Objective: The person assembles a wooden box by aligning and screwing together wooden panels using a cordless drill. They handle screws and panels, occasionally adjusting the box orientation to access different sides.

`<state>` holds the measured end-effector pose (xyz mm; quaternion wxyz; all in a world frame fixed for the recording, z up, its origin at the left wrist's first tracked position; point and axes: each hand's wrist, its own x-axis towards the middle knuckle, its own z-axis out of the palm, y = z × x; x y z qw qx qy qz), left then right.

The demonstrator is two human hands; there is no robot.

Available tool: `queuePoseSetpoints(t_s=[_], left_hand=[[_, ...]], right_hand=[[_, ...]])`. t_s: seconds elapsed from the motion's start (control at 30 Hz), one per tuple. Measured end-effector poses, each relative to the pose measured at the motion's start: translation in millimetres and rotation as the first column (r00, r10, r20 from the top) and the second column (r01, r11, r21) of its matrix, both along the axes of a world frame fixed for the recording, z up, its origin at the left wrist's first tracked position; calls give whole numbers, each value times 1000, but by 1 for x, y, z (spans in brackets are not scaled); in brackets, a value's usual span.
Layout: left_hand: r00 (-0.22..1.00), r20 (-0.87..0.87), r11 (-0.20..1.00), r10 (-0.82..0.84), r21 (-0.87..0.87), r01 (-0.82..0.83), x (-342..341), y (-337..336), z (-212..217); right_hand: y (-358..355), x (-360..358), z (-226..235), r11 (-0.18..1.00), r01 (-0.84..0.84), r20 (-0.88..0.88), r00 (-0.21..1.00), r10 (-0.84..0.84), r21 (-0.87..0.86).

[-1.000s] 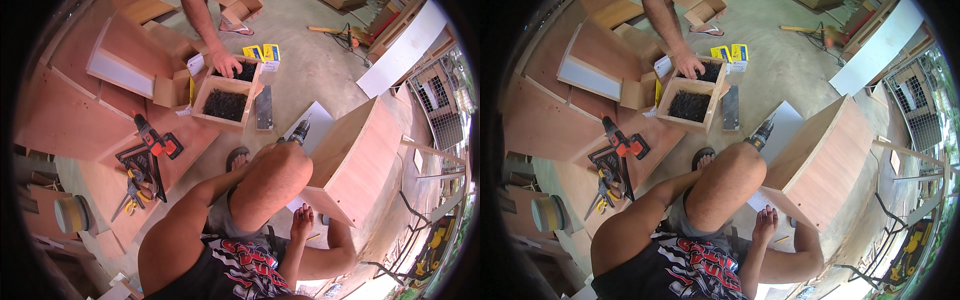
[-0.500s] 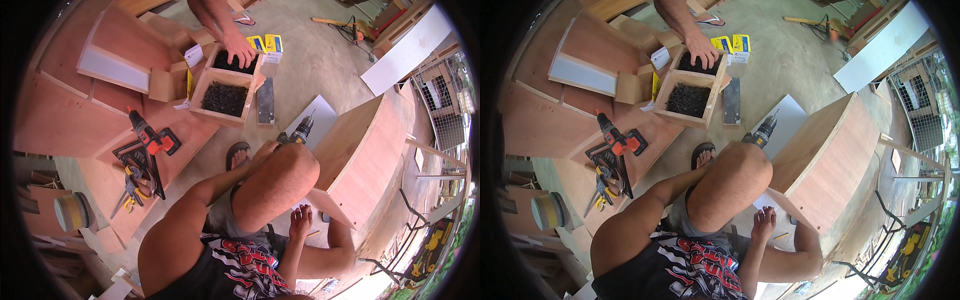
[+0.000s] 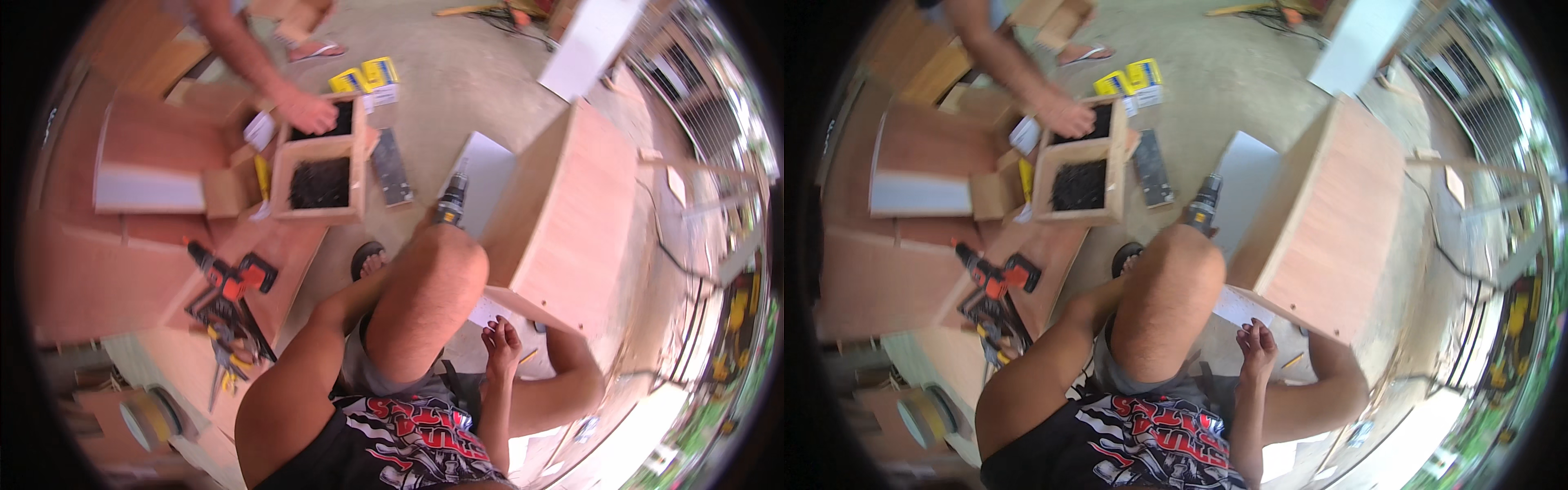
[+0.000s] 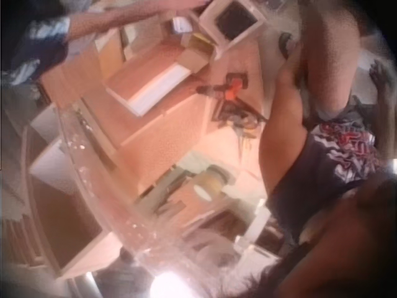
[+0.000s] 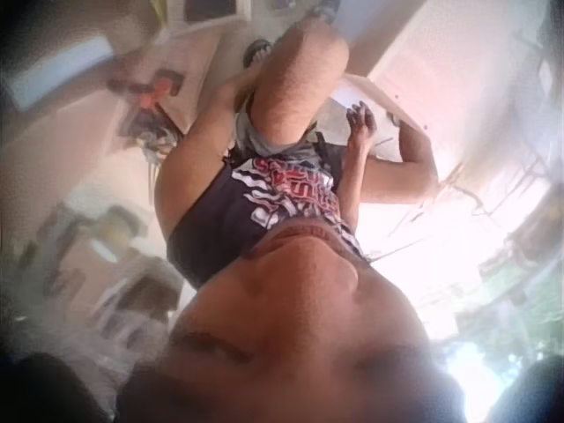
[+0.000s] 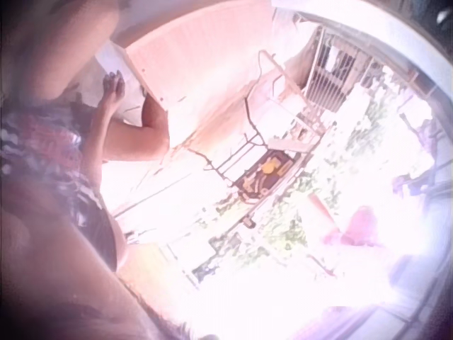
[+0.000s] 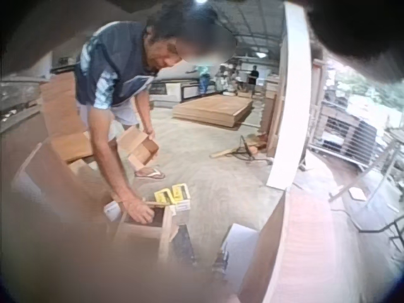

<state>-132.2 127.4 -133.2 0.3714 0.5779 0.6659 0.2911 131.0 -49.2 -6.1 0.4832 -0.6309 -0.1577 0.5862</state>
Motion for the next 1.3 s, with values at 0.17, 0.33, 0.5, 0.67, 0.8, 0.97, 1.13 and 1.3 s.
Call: queuePoseSetpoints(t_s=[0.17, 0.33, 0.5, 0.67, 0.8, 0.97, 1.13, 1.3], left_hand=[[996, -91, 1000, 1, 24, 1, -7, 30, -4], [994, -65, 988, 89, 130, -80, -36, 73, 40], [958, 284, 934, -50, 352, -56, -32, 98, 166], [954, 32, 882, -299, 391, 264, -32, 104, 305], [801, -309, 678, -512, 427, 598, 0, 89, 388], [762, -150, 731, -631, 213, 648, 71, 40, 455], [714, -54, 716, -698, -31, 698, 115, 9, 483], [591, -206, 617, -780, -92, 782, 149, -3, 487]], right_hand=[[-5, 30, 54, 995, -19, 45, 999, 15, 98], [-6, 80, 125, 936, 47, 209, 970, -127, 350], [15, 134, 145, 854, 154, 332, 876, -351, 497], [53, 130, 152, 854, -31, 402, 891, -212, 519], [69, 132, 134, 854, -140, 456, 881, -123, 501], [68, 132, 114, 821, -245, 611, 777, -153, 516], [63, 138, 106, 768, -321, 673, 716, -186, 555], [61, 134, 92, 672, -318, 599, 767, -232, 668]])
